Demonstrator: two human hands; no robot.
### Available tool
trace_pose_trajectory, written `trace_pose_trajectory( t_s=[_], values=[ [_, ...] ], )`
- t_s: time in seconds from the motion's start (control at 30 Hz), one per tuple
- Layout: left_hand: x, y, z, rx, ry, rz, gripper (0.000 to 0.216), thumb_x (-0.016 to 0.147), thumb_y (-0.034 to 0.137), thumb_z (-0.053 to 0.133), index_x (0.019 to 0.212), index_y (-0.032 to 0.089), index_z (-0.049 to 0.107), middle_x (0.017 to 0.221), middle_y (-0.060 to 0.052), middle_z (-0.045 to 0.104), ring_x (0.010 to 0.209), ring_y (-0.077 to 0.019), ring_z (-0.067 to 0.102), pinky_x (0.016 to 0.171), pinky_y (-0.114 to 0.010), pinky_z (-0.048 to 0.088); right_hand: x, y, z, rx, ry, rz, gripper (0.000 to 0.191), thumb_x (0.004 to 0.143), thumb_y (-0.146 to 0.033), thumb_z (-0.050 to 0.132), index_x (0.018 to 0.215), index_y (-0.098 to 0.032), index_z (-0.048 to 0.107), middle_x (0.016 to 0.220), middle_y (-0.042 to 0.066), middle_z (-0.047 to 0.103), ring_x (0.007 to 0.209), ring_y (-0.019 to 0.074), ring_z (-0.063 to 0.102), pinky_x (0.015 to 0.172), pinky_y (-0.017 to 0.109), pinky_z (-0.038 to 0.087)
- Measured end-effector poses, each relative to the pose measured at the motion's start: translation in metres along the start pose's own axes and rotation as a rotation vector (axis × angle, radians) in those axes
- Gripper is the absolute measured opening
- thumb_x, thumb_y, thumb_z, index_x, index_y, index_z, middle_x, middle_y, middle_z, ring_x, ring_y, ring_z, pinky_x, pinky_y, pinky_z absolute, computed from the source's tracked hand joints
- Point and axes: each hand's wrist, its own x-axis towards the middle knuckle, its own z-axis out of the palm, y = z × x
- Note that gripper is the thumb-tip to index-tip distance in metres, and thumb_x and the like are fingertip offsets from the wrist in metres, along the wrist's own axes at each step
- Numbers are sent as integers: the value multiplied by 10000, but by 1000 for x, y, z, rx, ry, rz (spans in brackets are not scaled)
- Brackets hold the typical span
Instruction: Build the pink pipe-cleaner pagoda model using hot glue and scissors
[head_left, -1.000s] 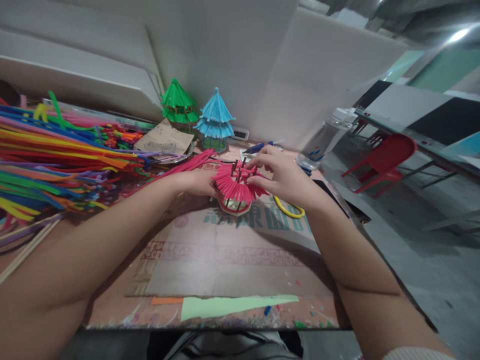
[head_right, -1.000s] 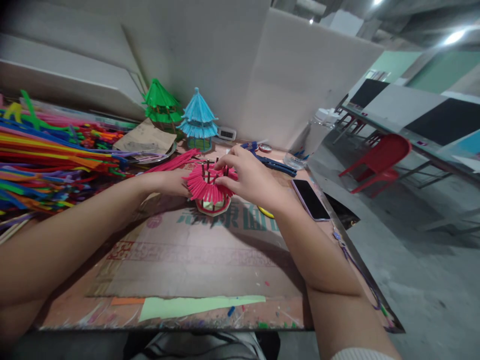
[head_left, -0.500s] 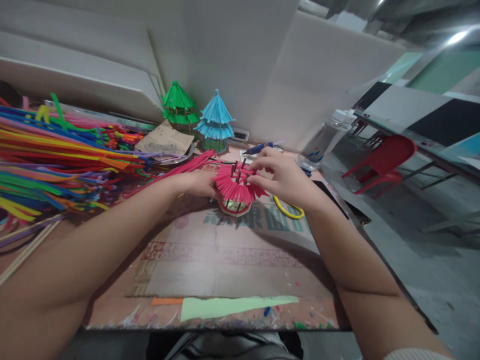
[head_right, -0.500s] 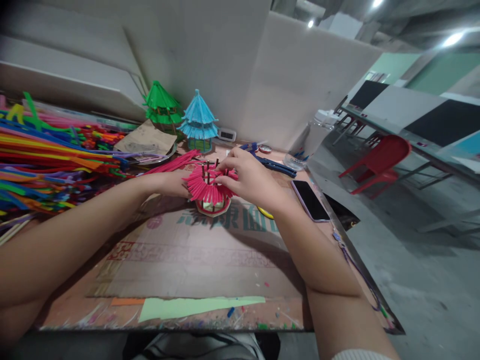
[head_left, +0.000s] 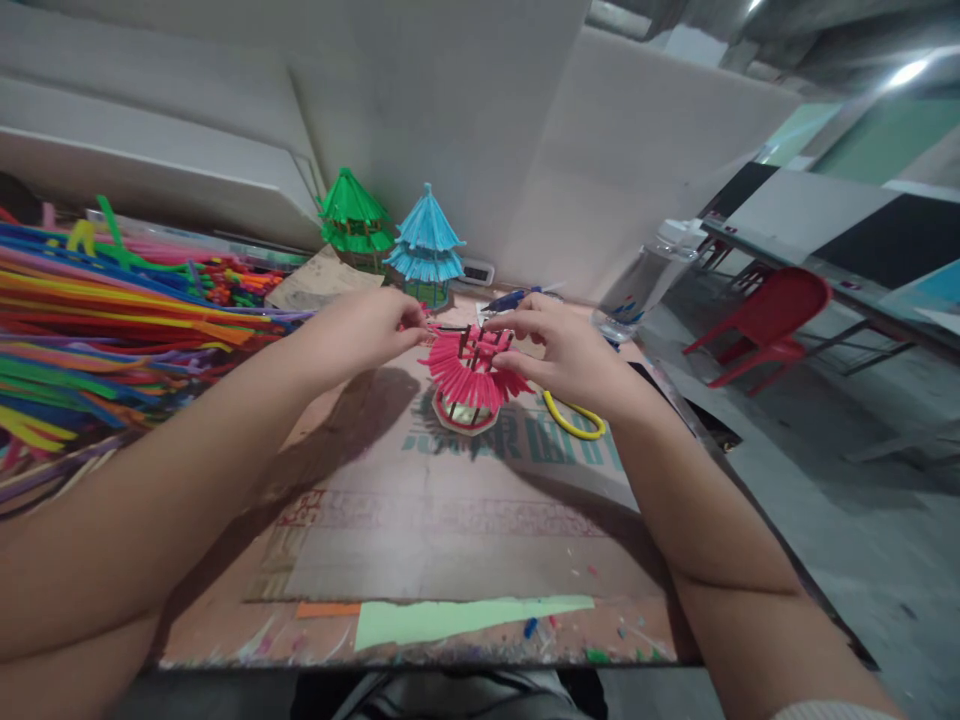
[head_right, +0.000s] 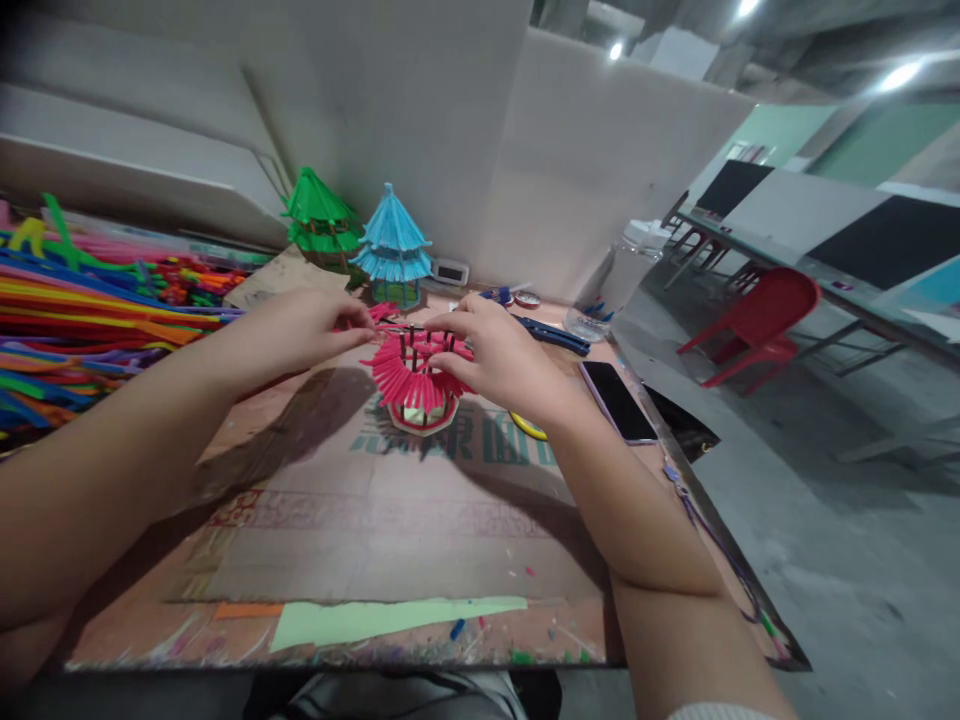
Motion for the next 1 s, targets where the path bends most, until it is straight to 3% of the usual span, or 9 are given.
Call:
trace_pose_trajectory(
  t_s=[0.03,0.13,0.27,0.4,0.53,0.67,0.9,1.0],
  values=[
    [-4,6,-4,-27,113,49,369,954,493,531,998,210,764,956,-76,775,883,-276,690,766,-388,482,-1,0,-2,14,4,-13,325,930,-209,741,1252,-228,785,1020,61,649,885,198,593,847,340,484],
    [-14,28,-10,-113,294,178,325,958,421,532,1040,201,756,1043,-81,774,956,-266,699,827,-382,514,-3,4,-10,84,58,-30,376,971,-298,715,1338,-219,745,1006,57,666,843,182,586,824,337,504],
    [-22,49,-9,-135,372,273,310,991,388,547,1133,195,743,1128,-105,775,1077,-288,698,979,-424,518,-7,8,-24,212,177,6,561,986,-483,711,1499,-272,630,992,38,661,818,177,572,762,330,513],
    [-27,56,-9,-233,451,316,368,1028,423,555,1252,190,732,1191,-98,771,1123,-273,688,1033,-421,510,-10,1,-28,388,183,55,662,985,-714,601,1486,-284,659,940,32,625,817,179,568,731,328,498],
    [-31,62,-9,-480,441,322,401,1008,434,635,1329,210,722,1259,-85,756,1160,-246,688,1038,-382,520,-10,-13,-14,803,-36,87,772,1020,-799,404,1494,-246,658,743,-11,512,654,147,470,608,298,407],
    [-33,68,-10,-669,426,270,354,936,459,741,1199,228,794,1207,-69,777,1129,-236,704,1034,-362,530,-6,-21,1,1040,-156,139,832,1022,-814,351,1502,-198,637,637,-55,424,547,125,346,549,290,326],
    [-36,70,-13,-833,327,169,313,929,487,707,971,200,825,947,-49,812,923,-228,727,857,-331,560,-9,-23,4,1078,-245,100,788,1030,-772,430,1594,-233,536,643,-68,419,548,114,290,516,273,227],
    [-38,73,-11,-809,427,207,270,946,436,686,873,200,793,845,-26,770,844,-204,700,794,-315,541,-13,-28,-1,1068,-256,94,762,1044,-738,454,1643,-268,466,656,-65,424,554,115,302,507,266,225]
  ],
)
